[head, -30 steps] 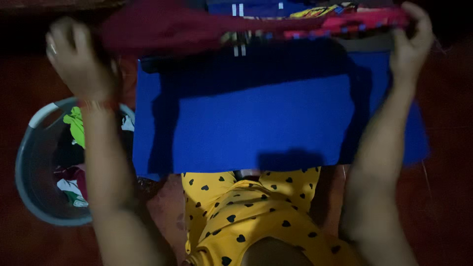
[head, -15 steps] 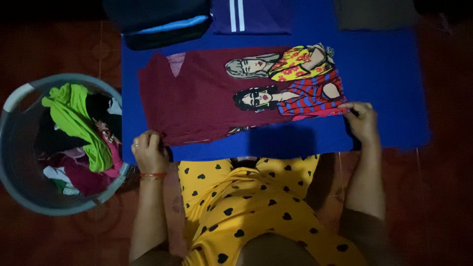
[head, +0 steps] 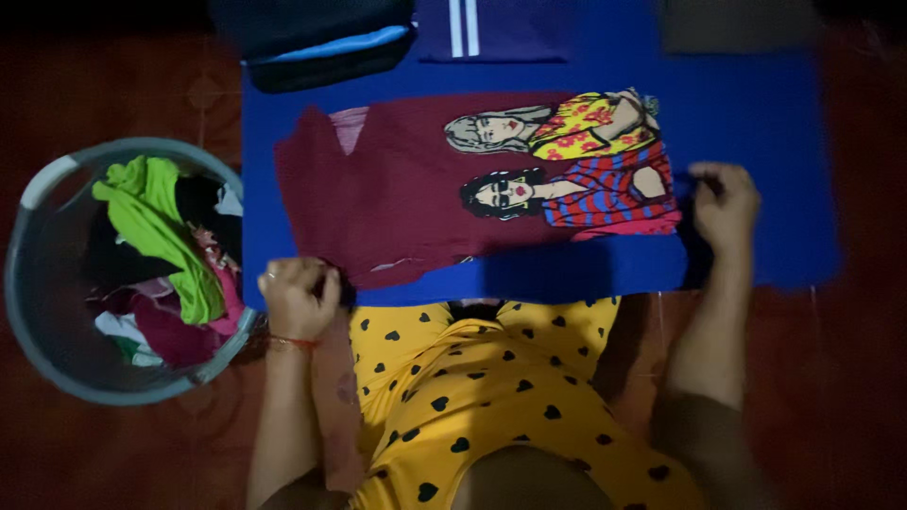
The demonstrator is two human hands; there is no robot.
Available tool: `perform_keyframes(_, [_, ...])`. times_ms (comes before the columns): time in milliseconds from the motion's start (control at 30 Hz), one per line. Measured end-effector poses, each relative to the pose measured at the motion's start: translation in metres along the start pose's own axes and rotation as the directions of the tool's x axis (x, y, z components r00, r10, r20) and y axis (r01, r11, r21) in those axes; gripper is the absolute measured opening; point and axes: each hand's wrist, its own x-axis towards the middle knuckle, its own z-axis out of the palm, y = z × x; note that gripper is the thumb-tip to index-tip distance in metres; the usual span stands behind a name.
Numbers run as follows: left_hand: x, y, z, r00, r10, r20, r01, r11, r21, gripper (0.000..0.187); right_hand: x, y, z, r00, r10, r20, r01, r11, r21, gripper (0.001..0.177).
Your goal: The person folds several clothing items, including black fabric, blue and red shorts, dark trousers, and a maroon graphic t-shirt, by smoothing them flat on a surface and doubling them over by hand.
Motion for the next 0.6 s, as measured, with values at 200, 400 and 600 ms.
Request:
perform_keyframes(200, [0.082,-0.007,0.034,0.992,-0.017,-0.124,-0.002,0.988,-0.156,0.006,0.067,-0.024,0.062,0.975,-0.065,-0.214,0.072,0.997,0.025,0.011])
perform_keyframes(400, [0.151,-0.020,0.087,0.995,0.073,-0.067,-0.083,0.983,-0.167,0.037,0.107,-0.090,0.082,0.973,-0.120,-0.199,0.081,0.978,-0.194,0.036])
perform_keyframes(600, [0.156,-0.035,0.080,0.984,-0.021,0.175,-0.007,0.988,0.155,0.036,0.133,0.001,0.132,0.988,0.154,-0.028,-0.157,0.966,-0.204,0.039])
